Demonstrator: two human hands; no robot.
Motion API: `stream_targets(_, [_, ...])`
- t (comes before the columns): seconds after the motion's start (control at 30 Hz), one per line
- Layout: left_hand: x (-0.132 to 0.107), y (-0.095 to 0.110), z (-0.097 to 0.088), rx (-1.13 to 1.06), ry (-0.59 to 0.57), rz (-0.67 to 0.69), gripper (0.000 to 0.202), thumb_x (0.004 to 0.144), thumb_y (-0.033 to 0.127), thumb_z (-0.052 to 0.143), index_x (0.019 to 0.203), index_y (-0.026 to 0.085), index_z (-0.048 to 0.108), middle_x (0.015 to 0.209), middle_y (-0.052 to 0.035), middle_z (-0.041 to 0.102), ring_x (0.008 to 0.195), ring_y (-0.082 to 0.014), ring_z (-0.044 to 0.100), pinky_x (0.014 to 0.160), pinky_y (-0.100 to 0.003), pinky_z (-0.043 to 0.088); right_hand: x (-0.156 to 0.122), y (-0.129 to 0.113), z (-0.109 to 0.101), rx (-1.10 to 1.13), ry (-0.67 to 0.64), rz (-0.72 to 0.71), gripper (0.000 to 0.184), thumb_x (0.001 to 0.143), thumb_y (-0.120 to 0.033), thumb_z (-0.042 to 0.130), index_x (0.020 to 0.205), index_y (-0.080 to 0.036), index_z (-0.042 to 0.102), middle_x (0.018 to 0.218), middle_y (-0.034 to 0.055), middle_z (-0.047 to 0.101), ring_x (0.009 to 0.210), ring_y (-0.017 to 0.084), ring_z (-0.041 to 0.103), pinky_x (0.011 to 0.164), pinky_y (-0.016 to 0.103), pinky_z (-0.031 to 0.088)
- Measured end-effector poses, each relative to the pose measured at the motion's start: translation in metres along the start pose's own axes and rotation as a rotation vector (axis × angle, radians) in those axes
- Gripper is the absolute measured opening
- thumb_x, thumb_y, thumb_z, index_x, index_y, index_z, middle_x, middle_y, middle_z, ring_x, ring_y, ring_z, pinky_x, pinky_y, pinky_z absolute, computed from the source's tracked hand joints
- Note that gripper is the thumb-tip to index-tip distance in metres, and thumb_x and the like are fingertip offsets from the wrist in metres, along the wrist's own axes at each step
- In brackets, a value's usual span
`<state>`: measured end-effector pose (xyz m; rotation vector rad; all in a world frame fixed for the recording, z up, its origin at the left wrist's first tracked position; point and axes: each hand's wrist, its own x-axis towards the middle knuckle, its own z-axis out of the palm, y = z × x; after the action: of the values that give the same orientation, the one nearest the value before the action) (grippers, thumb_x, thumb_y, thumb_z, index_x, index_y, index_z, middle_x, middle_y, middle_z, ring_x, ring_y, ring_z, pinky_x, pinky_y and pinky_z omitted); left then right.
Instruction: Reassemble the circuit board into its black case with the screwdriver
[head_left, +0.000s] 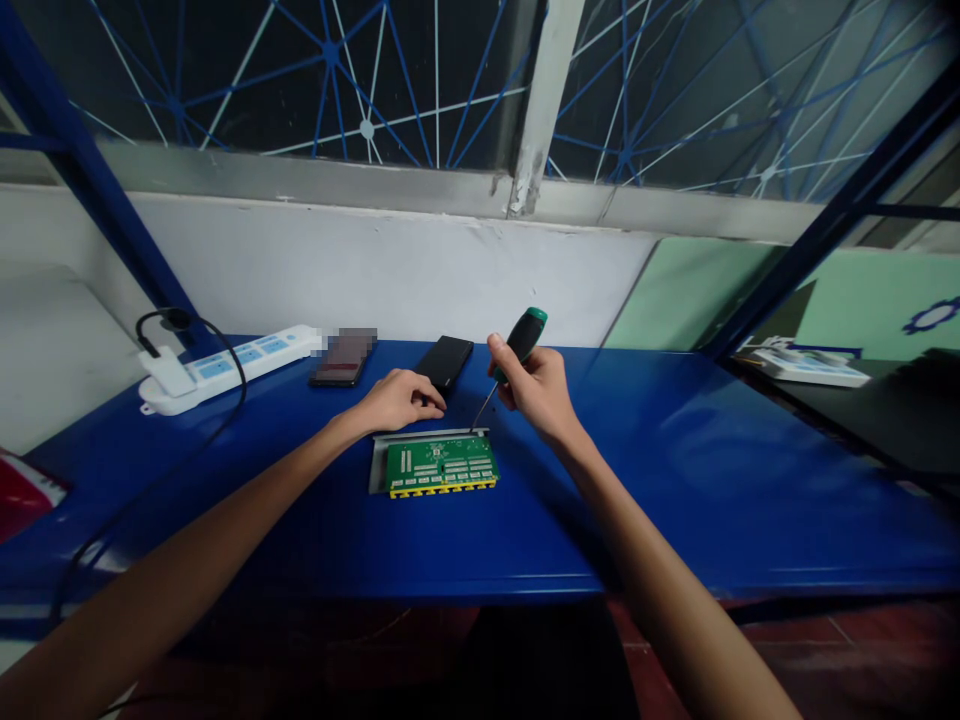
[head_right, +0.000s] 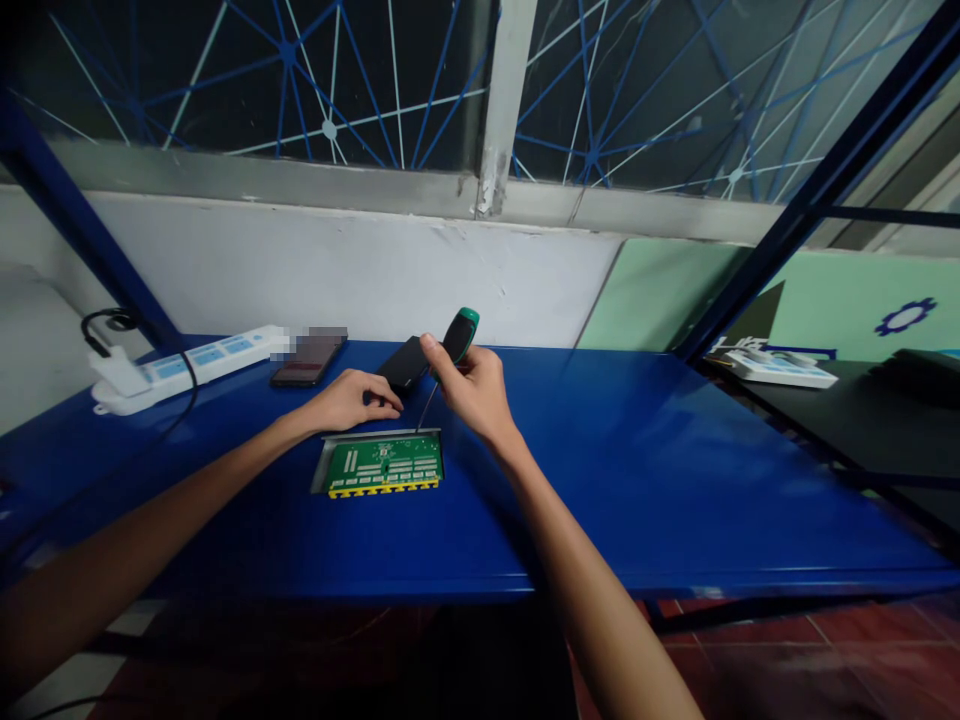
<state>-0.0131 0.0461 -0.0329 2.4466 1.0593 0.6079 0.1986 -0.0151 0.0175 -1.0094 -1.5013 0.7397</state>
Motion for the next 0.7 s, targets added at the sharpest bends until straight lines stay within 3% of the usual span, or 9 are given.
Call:
stream_targets(0.1, [-0.003, 0.005, -0.015, -0.029, -0.018, -0.010, 0.019, 0.078, 0.033, 0.068, 0.087, 0.019, 0.076, 0.085, -0.0048, 0.071, 0.069, -0.0139, 0.057, 0.064, -0.025, 0.039, 0.000, -0.001, -0.001, 0.008, -0.002, 0.001, 0.050, 0.081, -0.061, 0.057, 0.056, -0.018, 0.052, 0.041, -0.0049, 0.038, 0.036, 0.007, 0.038, 0.038, 0.025, 0.026])
stream_targets(0.23, [-0.010, 0.012, -0.035, -0.148, -0.288, -0.070, 0.028, 0.076, 0.042, 0.069, 0.087, 0.018, 0.077, 0.085, -0.0068, 0.072, 0.071, -0.0158, 0.062, 0.063, -0.025, 0.041, 0.000, 0.000, -0.001, 0.013, -0.005, -0.003, 0.050, 0.081, -0.061, 0.058, 0.056, -0.018, 0.052, 0.042, -0.0051, 0.037, 0.037, 0.007, 0.038, 0.038, 0.025, 0.026])
stream_targets(0.33, [-0.013, 0.017, -0.038, -0.185, -0.386, -0.065, 0.031, 0.072, 0.045, 0.073, 0.089, 0.019, 0.077, 0.086, -0.0070, 0.073, 0.072, -0.0167, 0.063, 0.064, -0.025, 0.043, 0.000, -0.001, -0.001, 0.005, -0.012, -0.009, 0.050, 0.081, -0.060, 0.058, 0.056, -0.018, 0.052, 0.043, -0.0052, 0.036, 0.038, 0.007, 0.038, 0.039, 0.025, 0.026])
stream_targets(0.47, [-0.013, 0.020, -0.032, -0.235, -0.389, -0.026, 0.026, 0.074, 0.041, 0.073, 0.086, 0.019, 0.077, 0.083, -0.0070, 0.073, 0.075, -0.0176, 0.065, 0.067, -0.026, 0.044, -0.001, -0.002, 0.000, -0.004, -0.017, -0.019, 0.048, 0.081, -0.059, 0.059, 0.057, -0.018, 0.052, 0.044, -0.0055, 0.035, 0.040, 0.007, 0.038, 0.040, 0.025, 0.026])
stream_targets(0.7, [-0.010, 0.021, -0.016, -0.283, -0.263, 0.042, 0.019, 0.078, 0.036, 0.072, 0.082, 0.018, 0.077, 0.082, -0.0063, 0.073, 0.075, -0.0173, 0.066, 0.068, -0.025, 0.046, -0.006, -0.006, 0.003, 0.027, -0.089, -0.016, 0.042, 0.079, -0.055, 0.064, 0.061, -0.018, 0.053, 0.041, -0.0065, 0.039, 0.036, 0.006, 0.038, 0.036, 0.023, 0.026])
